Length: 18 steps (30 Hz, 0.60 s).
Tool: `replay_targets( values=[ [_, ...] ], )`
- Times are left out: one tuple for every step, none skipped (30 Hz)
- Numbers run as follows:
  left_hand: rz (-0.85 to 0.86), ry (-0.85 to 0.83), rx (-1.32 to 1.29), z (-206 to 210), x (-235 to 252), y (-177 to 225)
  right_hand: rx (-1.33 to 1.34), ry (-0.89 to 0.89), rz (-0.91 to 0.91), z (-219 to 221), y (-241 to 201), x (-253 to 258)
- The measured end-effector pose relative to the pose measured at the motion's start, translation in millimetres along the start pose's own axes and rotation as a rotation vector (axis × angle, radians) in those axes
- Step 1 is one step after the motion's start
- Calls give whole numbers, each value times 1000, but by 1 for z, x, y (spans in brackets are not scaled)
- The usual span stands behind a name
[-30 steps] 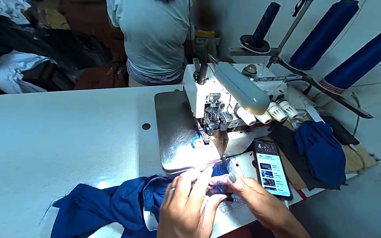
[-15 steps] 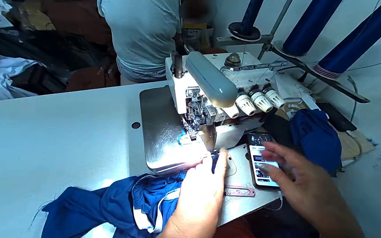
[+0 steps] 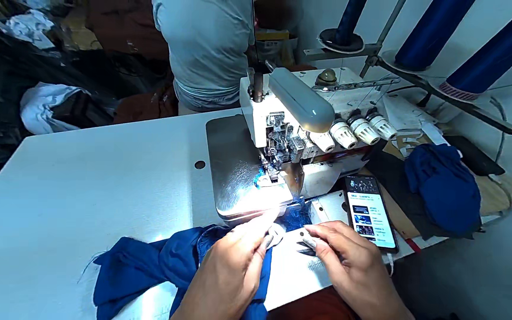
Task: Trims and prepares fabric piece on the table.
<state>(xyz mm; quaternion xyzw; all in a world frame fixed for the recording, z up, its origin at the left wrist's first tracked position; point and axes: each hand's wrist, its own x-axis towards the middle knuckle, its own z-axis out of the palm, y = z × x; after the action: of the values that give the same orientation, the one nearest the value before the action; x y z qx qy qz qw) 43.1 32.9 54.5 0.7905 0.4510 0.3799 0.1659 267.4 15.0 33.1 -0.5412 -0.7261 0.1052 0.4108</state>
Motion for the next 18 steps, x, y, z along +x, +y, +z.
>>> replay_targets(
  values=[
    [-25, 43, -22, -3, -3, -1, 22, 3, -6, 3, -3, 0],
    [-52, 96, -47, -7, -6, -2, 49, 4, -13, 5, -5, 0],
    [-80, 149, -65, -11, -10, -3, 71, 7, -22, 7, -7, 1],
    [-108, 193, -74, -14, -15, -5, 86, 6, -29, 8, -8, 2],
    [-140, 225, -60, -15, -22, -5, 104, -5, -35, 10, -8, 2],
    [-180, 248, -26, -14, -28, -6, 121, -29, -35, 12, -9, 2],
    [-227, 253, 8, -12, -34, -6, 131, -66, -27, 14, -12, 3],
    [-271, 246, 45, -8, -38, -5, 132, -111, -12, 15, -17, 4],
    [-304, 234, 83, -3, -42, -5, 132, -156, 9, 16, -23, 6],
    [-322, 228, 110, 3, -46, -7, 101, -190, 10, 20, -28, 7],
    [-328, 230, 124, 9, -48, -9, 57, -204, -8, 26, -29, 8],
    [-322, 241, 127, 14, -49, -12, 14, -192, -38, 35, -26, 7],
    [-314, 255, 124, 17, -49, -15, -11, -160, -67, 45, -21, 5],
    [-302, 265, 103, 18, -49, -17, -1, -135, -83, 52, -17, 4],
    [-290, 269, 82, 18, -49, -19, 24, -122, -89, 55, -14, 3],
    [-276, 263, 59, 16, -49, -19, 57, -127, -88, 56, -14, 3],
    [-263, 250, 38, 14, -49, -19, 104, -148, -81, 53, -14, 3],
    [-252, 237, 15, 13, -49, -19, 160, -181, -68, 50, -16, 4]
  ],
)
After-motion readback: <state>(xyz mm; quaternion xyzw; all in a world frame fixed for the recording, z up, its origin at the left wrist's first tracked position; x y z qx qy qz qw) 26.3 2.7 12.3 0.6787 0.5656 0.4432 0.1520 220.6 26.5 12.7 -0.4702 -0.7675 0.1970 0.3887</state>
